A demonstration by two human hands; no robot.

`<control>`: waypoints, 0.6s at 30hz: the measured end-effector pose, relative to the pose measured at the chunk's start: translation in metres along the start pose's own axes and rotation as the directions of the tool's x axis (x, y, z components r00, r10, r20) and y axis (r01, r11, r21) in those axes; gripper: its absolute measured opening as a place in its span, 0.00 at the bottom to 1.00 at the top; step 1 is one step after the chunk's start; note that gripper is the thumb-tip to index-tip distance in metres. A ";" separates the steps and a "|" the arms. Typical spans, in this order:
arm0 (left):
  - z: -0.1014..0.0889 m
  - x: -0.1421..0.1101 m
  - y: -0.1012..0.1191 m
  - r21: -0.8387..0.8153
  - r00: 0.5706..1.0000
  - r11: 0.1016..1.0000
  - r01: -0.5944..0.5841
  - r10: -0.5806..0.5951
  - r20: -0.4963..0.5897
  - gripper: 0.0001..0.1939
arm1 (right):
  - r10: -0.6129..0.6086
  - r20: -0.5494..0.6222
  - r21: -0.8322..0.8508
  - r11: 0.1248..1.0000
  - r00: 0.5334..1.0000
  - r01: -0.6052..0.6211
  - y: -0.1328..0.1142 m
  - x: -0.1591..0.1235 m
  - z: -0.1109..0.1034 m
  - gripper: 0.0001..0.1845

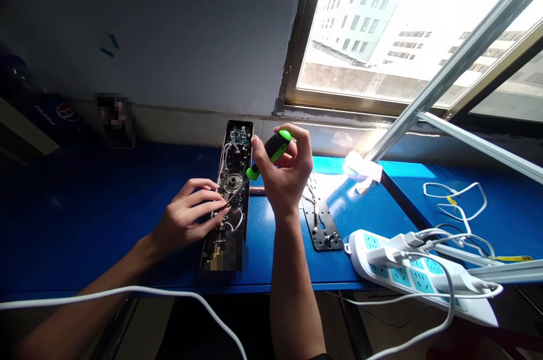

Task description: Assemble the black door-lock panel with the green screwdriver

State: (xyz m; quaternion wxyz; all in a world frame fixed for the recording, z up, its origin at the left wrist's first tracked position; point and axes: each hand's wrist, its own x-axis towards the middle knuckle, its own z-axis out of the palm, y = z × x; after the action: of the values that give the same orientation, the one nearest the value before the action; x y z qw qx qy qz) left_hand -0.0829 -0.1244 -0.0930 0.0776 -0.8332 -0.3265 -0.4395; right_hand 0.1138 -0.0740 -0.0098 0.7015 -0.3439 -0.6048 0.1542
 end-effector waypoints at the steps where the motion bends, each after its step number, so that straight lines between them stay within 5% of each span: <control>1: 0.000 0.000 0.000 0.002 1.000 1.000 -0.006 0.006 0.001 0.08 | 0.018 -0.005 0.016 1.000 1.000 -0.018 0.000 0.000 0.000 0.15; 6: -0.001 -0.002 -0.001 0.034 0.999 0.999 -0.042 0.042 0.018 0.09 | 0.097 -0.012 0.106 0.990 0.995 -0.095 0.001 0.002 -0.002 0.15; 18: -0.003 0.001 0.002 0.037 0.992 0.999 0.011 -0.006 -0.126 0.09 | 0.034 -0.125 0.018 0.999 0.992 -0.032 0.009 -0.001 0.008 0.17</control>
State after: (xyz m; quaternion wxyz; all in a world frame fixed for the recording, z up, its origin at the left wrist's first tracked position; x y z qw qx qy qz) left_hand -0.0836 -0.1266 -0.0902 0.1119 -0.8008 -0.3329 -0.4851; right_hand 0.1079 -0.0664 -0.0162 0.7381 -0.3572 -0.5527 0.1489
